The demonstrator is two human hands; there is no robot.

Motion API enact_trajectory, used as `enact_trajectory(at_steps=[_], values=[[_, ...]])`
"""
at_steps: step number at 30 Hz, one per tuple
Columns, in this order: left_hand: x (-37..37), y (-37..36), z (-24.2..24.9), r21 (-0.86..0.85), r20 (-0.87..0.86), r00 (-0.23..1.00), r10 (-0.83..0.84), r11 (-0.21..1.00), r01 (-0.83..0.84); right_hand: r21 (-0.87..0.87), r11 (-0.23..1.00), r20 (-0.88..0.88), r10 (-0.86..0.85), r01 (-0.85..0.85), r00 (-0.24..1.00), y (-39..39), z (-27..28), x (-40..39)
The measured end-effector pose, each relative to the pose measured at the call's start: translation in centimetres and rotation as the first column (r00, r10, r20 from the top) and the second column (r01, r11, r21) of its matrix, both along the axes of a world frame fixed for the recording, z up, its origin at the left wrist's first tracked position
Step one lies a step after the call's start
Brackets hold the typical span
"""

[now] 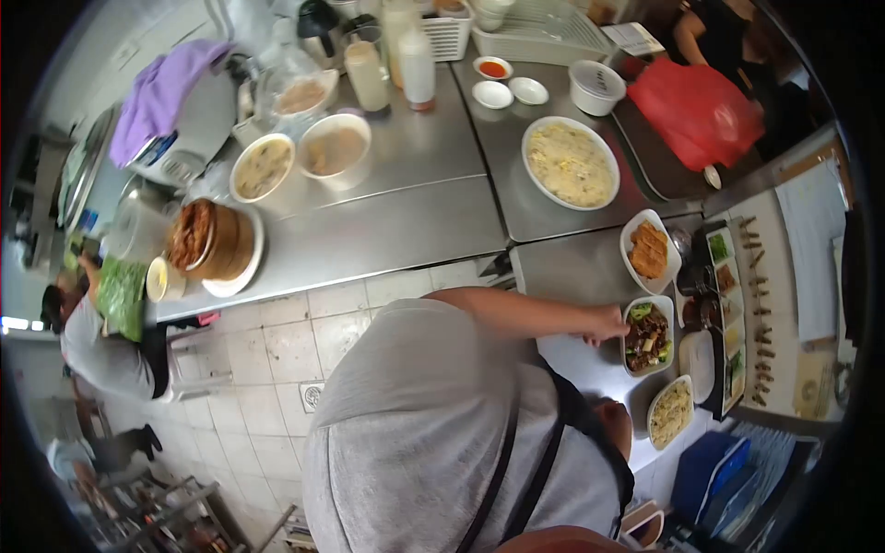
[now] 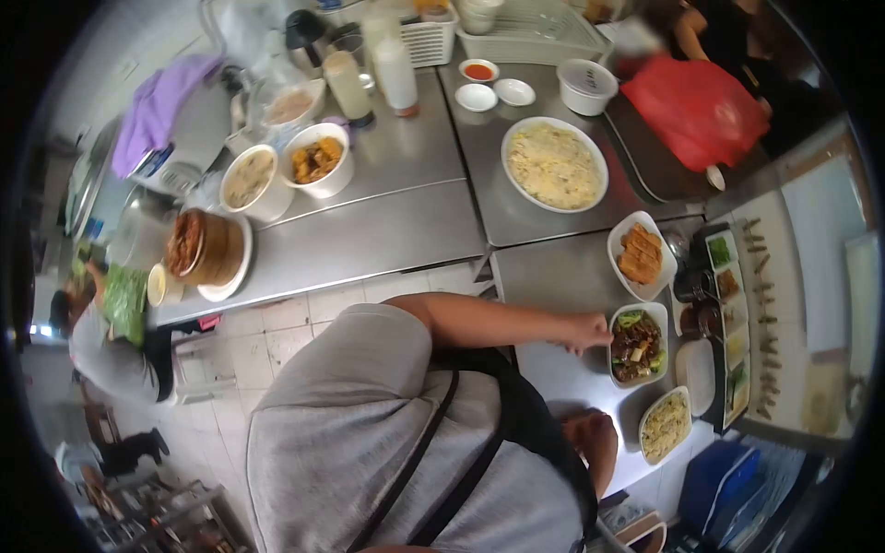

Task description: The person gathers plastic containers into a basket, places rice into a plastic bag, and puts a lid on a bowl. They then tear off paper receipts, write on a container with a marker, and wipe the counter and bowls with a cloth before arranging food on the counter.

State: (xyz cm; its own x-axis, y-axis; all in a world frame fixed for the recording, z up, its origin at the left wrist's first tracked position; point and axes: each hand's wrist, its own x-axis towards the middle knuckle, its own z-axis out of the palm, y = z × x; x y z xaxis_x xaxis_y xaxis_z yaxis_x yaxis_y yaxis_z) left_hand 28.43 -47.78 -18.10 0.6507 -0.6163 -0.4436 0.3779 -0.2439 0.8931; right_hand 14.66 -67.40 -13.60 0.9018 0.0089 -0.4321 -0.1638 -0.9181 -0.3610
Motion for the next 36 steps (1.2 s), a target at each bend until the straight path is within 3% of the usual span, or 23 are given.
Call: enact_trajectory(at_steps=[1,2,4,5,6,8,11,15,18,20,23,26,29,30,32,33,36], values=[[-1.2,0.6,-0.7,-0.055,0.025,0.999,-0.041,0.998,0.042,-0.047,0.998,-0.085,0.044,-0.048,0.995,0.8,0.9,0.7],[-2.6,1.0,-1.7,-0.095,0.063,0.993,-0.099,0.99,0.104,-0.16,0.97,-0.059,0.174,-0.181,0.983,-3.4,-4.3,1.3],[-4.9,4.3,-1.8,-0.35,0.115,0.914,-0.388,0.846,0.403,-0.324,0.835,-0.324,0.343,-0.444,0.882,-3.3,-4.6,3.5],[-6.0,4.9,-3.2,-0.3,0.351,0.81,-0.469,0.764,0.572,-0.403,0.844,-0.203,0.294,-0.354,0.934,-0.2,-1.5,3.3],[-7.4,7.4,0.5,-0.192,0.355,0.698,-0.622,0.683,0.705,-0.354,0.847,-0.197,0.347,-0.396,0.917,0.9,-0.6,3.9],[-9.3,11.1,1.8,-0.212,0.378,0.691,-0.617,0.669,0.713,-0.263,0.813,-0.209,0.477,-0.519,0.854,2.5,0.2,4.6],[-10.3,14.8,4.5,0.011,0.178,0.765,-0.619,0.779,0.627,-0.151,0.875,-0.024,0.463,-0.461,0.886,6.7,0.9,5.7],[-9.6,17.8,6.6,-0.064,0.103,0.794,-0.599,0.793,0.606,0.03,0.858,0.275,0.486,-0.512,0.83,11.2,-0.7,6.7],[-8.5,19.7,6.9,-0.073,0.16,0.788,-0.594,0.789,0.61,0.206,0.816,0.273,0.482,-0.54,0.832,14.3,-2.0,8.4],[-7.9,20.9,8.1,-0.057,0.191,0.787,-0.587,0.793,0.606,0.213,0.829,0.253,0.465,-0.517,0.848,15.9,-2.6,9.7],[-7.1,23.6,6.4,0.06,0.183,0.822,-0.54,0.841,0.538,0.31,0.852,0.217,0.368,-0.421,0.904,17.4,-3.9,12.2],[-5.8,26.8,8.8,0.323,0.027,0.837,-0.546,0.797,0.51,0.34,0.889,0.242,0.233,-0.308,0.942,18.6,-3.2,14.7],[-3.3,30.6,10.2,0.301,-0.03,0.99,-0.135,0.944,0.138,0.356,0.904,0.391,0.087,-0.238,0.916,18.9,-4.8,16.9],[-2.5,31.6,10.7,0.292,0.171,0.985,-0.025,0.956,-0.027,0.368,0.903,0.453,0.034,-0.222,0.891,19.1,-5.3,17.8],[-0.8,32.7,12.0,0.233,0.383,0.919,0.089,0.954,-0.19,0.491,0.859,0.552,-0.178,-0.145,0.814,19.6,-6.2,18.8],[0.1,32.6,13.6,0.218,0.403,0.91,0.093,0.957,-0.194,0.55,0.827,0.584,-0.282,-0.115,0.761,19.7,-6.6,19.2],[1.6,31.6,13.5,0.18,0.38,0.923,0.067,0.973,-0.145,0.403,0.909,0.719,-0.239,-0.11,0.653,19.2,-8.1,20.1]])
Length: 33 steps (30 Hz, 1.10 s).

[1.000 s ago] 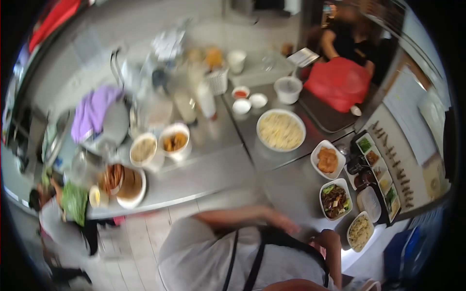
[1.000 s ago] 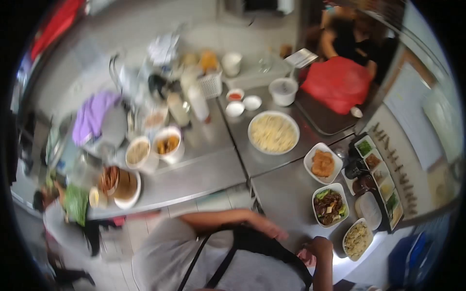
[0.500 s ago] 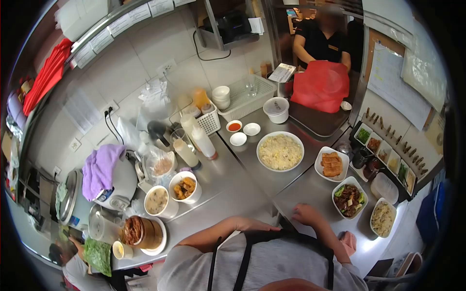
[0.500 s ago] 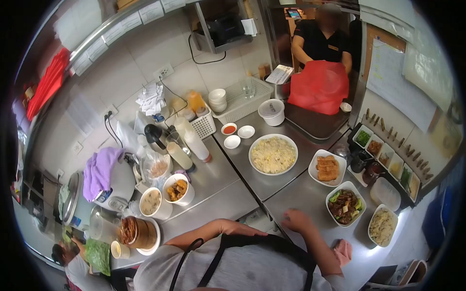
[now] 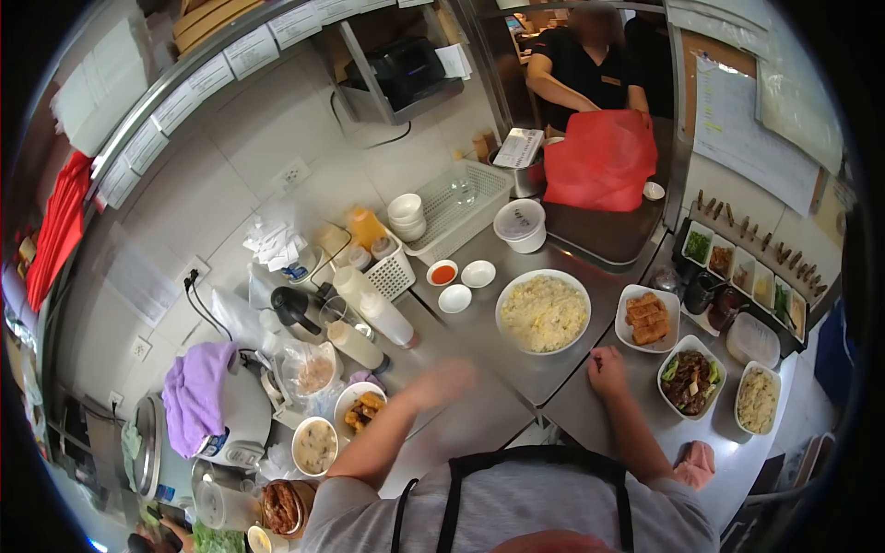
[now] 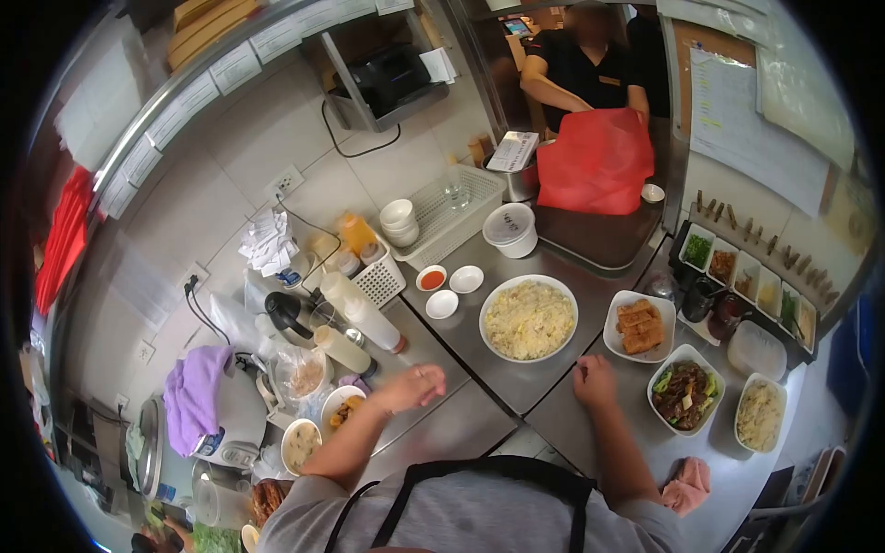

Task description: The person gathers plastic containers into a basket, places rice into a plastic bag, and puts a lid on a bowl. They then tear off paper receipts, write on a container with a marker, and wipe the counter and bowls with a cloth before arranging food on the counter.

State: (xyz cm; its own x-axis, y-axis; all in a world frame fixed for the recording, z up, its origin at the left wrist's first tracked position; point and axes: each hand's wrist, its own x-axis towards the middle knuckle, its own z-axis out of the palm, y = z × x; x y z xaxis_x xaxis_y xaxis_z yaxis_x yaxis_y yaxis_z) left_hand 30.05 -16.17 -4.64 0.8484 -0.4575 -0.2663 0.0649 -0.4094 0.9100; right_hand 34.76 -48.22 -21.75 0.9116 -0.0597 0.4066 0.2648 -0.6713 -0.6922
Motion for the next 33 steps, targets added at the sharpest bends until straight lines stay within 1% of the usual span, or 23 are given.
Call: enact_trajectory(at_steps=[2,3,4,7,9,10,11,14,15,18,20,21,24,26,28,29,31,33], values=[[-0.3,-2.6,-1.2,-0.085,-0.047,0.993,-0.109,0.991,0.105,0.103,0.994,-0.039,-0.022,0.026,0.999,-0.1,1.0,0.0],[-0.6,-4.0,-3.0,-0.157,-0.104,0.98,-0.17,0.976,0.152,0.153,0.987,-0.066,-0.03,0.04,0.997,0.1,1.2,-0.5],[-1.0,-5.3,-4.6,-0.234,-0.152,0.961,-0.233,0.953,0.194,0.144,0.989,-0.073,-0.023,0.034,0.997,0.3,1.2,-0.9],[-1.6,-8.8,-6.4,-0.122,-0.303,0.895,-0.326,0.945,0.303,0.094,0.996,-0.07,-0.004,0.011,0.998,0.1,1.7,-0.3],[-1.5,-9.8,-6.6,-0.083,-0.373,0.885,-0.28,0.96,0.268,0.056,0.998,-0.095,-0.002,0.008,0.995,-0.1,1.1,-0.4],[-1.7,-10.2,-6.7,-0.063,-0.411,0.874,-0.26,0.964,0.257,0.071,0.998,-0.088,0.006,0.0,0.996,-0.3,1.0,-0.7],[-1.6,-10.4,-7.1,-0.074,-0.388,0.883,-0.264,0.964,0.256,0.087,0.996,-0.075,0.016,-0.009,0.997,-0.3,1.2,-0.7],[-1.7,-10.9,-7.8,-0.138,-0.369,0.907,-0.201,0.977,0.16,0.125,0.991,-0.062,0.055,-0.046,0.997,-0.5,1.4,-0.4],[-2.0,-11.2,-7.6,-0.186,-0.337,0.921,-0.195,0.973,0.138,0.135,0.989,-0.066,0.071,-0.062,0.995,-0.5,1.4,-0.4],[-3.7,-11.7,-6.2,-0.261,-0.113,0.973,-0.199,0.951,0.165,0.071,0.995,-0.016,0.072,-0.071,0.997,-0.6,1.7,-0.5],[-5.1,-11.0,-7.3,-0.169,-0.048,0.993,-0.11,0.981,0.101,0.071,0.995,0.046,0.074,-0.077,0.996,-1.1,0.3,0.3],[-6.1,-10.3,-7.9,-0.172,-0.041,0.998,-0.044,0.984,0.036,0.065,0.99,0.067,0.121,-0.126,0.99,-0.7,-0.4,0.3],[-10.3,-7.9,-7.3,-0.204,-0.107,0.969,0.223,0.949,-0.241,0.054,0.981,0.026,0.188,-0.189,0.982,-0.8,-1.0,0.4],[-14.1,-5.8,-6.3,-0.178,-0.164,0.899,0.406,0.884,-0.432,0.052,0.97,0.014,0.235,-0.236,0.972,-0.6,-0.6,0.1],[-18.8,-3.6,-5.7,-0.161,-0.169,0.807,0.566,0.792,-0.589,0.015,0.968,0.007,0.251,-0.251,0.968,-1.2,-1.9,0.9],[-21.0,-2.7,-5.4,-0.151,-0.176,0.735,0.655,0.719,-0.678,-0.007,0.972,0.014,0.235,-0.235,0.972,-1.4,-2.8,1.6],[-26.0,-0.2,-4.7,-0.131,-0.167,0.595,0.786,0.58,-0.804,0.106,0.967,-0.04,0.238,-0.233,0.97,-1.4,-2.9,1.9],[-30.8,2.2,-4.4,-0.082,-0.183,0.389,0.903,0.38,-0.921,0.239,0.953,-0.09,0.212,-0.186,0.973,-1.1,-2.8,2.4]])
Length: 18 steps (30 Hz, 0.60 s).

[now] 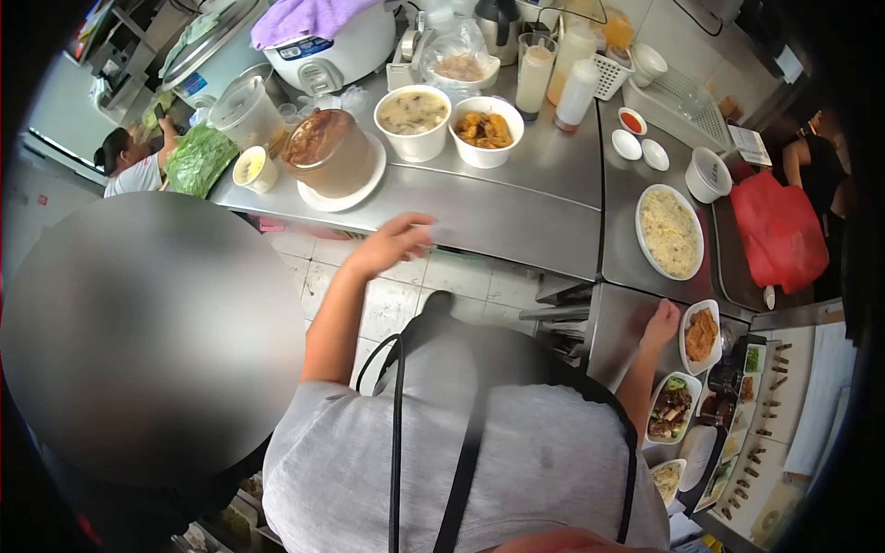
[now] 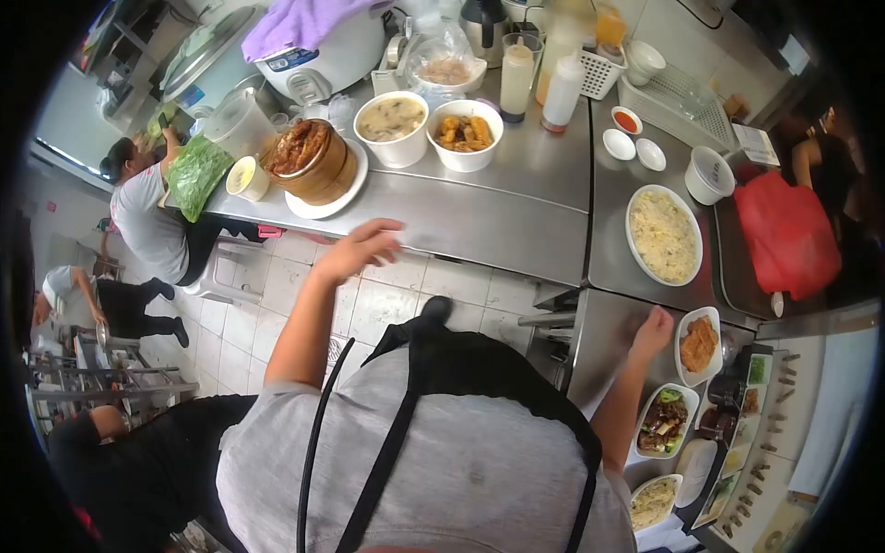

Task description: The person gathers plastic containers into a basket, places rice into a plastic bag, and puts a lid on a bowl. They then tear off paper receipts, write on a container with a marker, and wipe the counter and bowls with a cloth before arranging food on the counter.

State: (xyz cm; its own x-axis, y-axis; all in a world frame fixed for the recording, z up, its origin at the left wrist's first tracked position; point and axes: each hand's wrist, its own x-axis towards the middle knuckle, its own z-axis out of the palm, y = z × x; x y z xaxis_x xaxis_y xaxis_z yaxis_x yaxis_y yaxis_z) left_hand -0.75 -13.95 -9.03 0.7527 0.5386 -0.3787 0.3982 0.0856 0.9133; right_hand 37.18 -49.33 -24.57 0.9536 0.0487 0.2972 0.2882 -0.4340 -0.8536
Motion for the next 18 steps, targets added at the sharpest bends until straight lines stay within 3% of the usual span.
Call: enact_trajectory(at_steps=[2,5,6,7,8,10,11,12,13,14,15,16,17,18], values=[[-5.2,3.5,-2.5,0.086,-0.073,0.967,0.246,0.967,-0.239,0.146,0.988,-0.088,-0.045,0.057,0.995,0.7,-0.2,0.2],[-11.6,9.8,-6.6,0.222,-0.079,0.779,0.622,0.773,-0.594,0.067,0.984,-0.022,0.166,-0.164,0.986,8.5,4.0,-5.5],[-12.9,11.4,-7.0,0.252,-0.079,0.718,0.692,0.711,-0.657,0.104,0.958,-0.181,0.281,-0.266,0.943,12.3,6.2,-9.1],[-13.8,13.3,-7.7,0.293,-0.09,0.671,0.736,0.664,-0.688,0.294,0.875,-0.271,0.462,-0.384,0.845,15.5,5.2,-11.4],[-15.1,16.0,-9.9,0.309,-0.053,0.661,0.748,0.642,-0.702,0.338,0.819,-0.46,0.574,-0.464,0.677,19.1,5.5,-13.9],[-15.9,19.7,-11.5,0.224,0.052,0.73,0.682,0.704,-0.674,0.309,0.689,-0.529,0.698,-0.656,0.483,25.9,4.6,-19.0],[-15.8,21.7,-12.4,0.261,0.081,0.774,0.628,0.736,-0.625,0.211,0.644,-0.598,0.68,-0.736,0.424,29.4,5.7,-21.3],[-13.8,21.2,-8.8,0.404,-0.01,0.829,0.56,0.761,-0.509,0.207,0.585,-0.513,0.747,-0.784,0.422,32.3,7.2,-23.7],[-14.6,23.6,-11.7,0.446,0.038,0.825,0.563,0.73,-0.518,0.227,0.495,-0.436,0.822,-0.839,0.367,35.4,6.0,-24.8],[-14.5,24.7,-11.8,0.464,0.092,0.893,0.44,0.775,-0.43,0.366,0.496,-0.534,0.805,-0.788,0.259,37.7,6.9,-26.1],[-14.4,26.7,-14.0,0.61,0.194,0.916,0.351,0.688,-0.393,0.329,0.494,-0.48,0.821,-0.805,0.308,40.2,6.9,-27.4],[-14.5,27.3,-13.9,0.613,0.099,0.949,0.3,0.733,-0.296,0.298,0.502,-0.494,0.809,-0.811,0.319,42.0,7.5,-28.3],[-14.2,28.3,-15.2,0.663,0.205,0.961,0.184,0.696,-0.274,0.282,0.543,-0.557,0.764,-0.791,0.326,43.2,7.8,-29.0],[-12.4,25.7,-11.3,0.641,0.269,0.951,0.155,0.708,-0.296,0.264,0.583,-0.616,0.715,-0.769,0.33,44.3,8.1,-29.8]])
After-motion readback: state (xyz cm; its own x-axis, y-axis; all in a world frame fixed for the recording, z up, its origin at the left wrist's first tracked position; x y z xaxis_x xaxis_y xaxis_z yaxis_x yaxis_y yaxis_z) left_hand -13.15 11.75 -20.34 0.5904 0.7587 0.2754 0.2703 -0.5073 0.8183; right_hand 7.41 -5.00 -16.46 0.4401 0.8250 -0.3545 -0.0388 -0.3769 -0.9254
